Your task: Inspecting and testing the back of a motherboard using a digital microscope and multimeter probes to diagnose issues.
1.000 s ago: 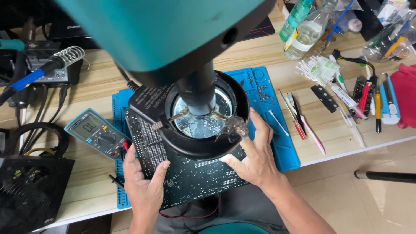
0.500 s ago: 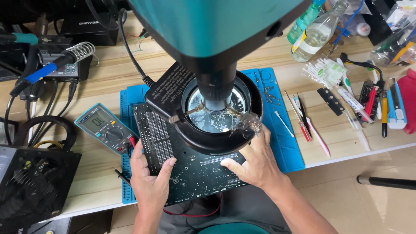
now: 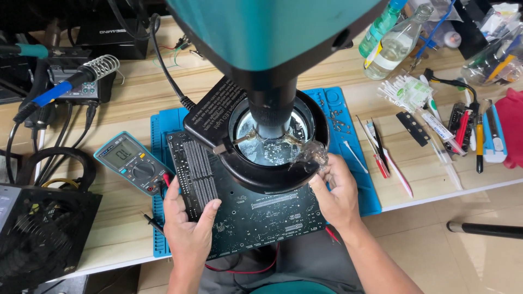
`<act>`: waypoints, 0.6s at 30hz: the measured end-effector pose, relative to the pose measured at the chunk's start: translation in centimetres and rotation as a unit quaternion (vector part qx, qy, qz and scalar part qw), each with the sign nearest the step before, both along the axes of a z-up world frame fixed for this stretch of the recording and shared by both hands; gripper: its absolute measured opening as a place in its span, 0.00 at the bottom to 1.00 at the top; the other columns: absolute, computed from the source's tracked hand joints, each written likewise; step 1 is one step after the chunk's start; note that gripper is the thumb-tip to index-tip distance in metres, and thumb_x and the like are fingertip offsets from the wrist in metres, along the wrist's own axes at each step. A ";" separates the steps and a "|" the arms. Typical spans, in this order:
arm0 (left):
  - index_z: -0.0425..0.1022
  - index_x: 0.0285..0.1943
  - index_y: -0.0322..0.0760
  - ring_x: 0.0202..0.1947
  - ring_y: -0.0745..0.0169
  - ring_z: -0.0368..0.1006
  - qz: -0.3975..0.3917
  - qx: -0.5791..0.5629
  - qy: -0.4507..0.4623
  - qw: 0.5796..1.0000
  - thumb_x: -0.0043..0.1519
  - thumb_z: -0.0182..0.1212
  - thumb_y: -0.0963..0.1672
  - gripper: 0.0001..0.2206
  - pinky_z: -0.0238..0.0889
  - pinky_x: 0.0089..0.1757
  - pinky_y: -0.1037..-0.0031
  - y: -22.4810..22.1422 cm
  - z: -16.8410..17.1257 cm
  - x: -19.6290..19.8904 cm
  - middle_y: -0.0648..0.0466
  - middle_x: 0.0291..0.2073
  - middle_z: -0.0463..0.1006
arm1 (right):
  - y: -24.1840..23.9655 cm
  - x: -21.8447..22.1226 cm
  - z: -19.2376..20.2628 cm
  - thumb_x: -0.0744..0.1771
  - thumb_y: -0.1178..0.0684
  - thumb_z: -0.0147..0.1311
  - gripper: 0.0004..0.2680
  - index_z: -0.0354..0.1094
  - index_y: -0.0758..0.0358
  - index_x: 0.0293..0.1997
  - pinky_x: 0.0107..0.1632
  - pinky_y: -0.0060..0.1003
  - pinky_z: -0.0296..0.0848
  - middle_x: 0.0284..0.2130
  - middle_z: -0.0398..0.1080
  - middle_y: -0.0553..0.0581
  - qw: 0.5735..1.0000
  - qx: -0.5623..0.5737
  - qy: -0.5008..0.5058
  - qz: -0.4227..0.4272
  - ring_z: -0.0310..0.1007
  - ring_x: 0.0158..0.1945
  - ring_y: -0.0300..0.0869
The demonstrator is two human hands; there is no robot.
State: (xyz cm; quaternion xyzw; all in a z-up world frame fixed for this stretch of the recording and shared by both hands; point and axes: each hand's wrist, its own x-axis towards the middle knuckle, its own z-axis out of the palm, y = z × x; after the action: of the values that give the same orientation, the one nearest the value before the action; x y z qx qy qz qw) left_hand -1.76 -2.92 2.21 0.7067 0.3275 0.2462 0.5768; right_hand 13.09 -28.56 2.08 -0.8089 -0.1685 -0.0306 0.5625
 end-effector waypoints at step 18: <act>0.60 0.83 0.38 0.53 0.64 0.81 0.009 0.039 -0.012 0.999 0.55 0.77 0.43 0.44 0.74 0.55 0.74 0.0 -0.4 -0.5 0.50 0.62 0.83 | -0.2 0.2 0.6 0.71 0.43 0.57 0.13 0.77 0.58 0.58 0.41 0.32 0.71 0.30 0.73 0.44 0.997 0.002 0.072 0.031 0.68 0.34 0.33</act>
State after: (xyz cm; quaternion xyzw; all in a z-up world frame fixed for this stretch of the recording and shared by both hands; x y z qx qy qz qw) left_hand -2.23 -2.96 1.85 0.7227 0.3169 0.2727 0.5504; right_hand 13.34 -28.74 2.65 -0.8025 -0.1525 0.0450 0.5750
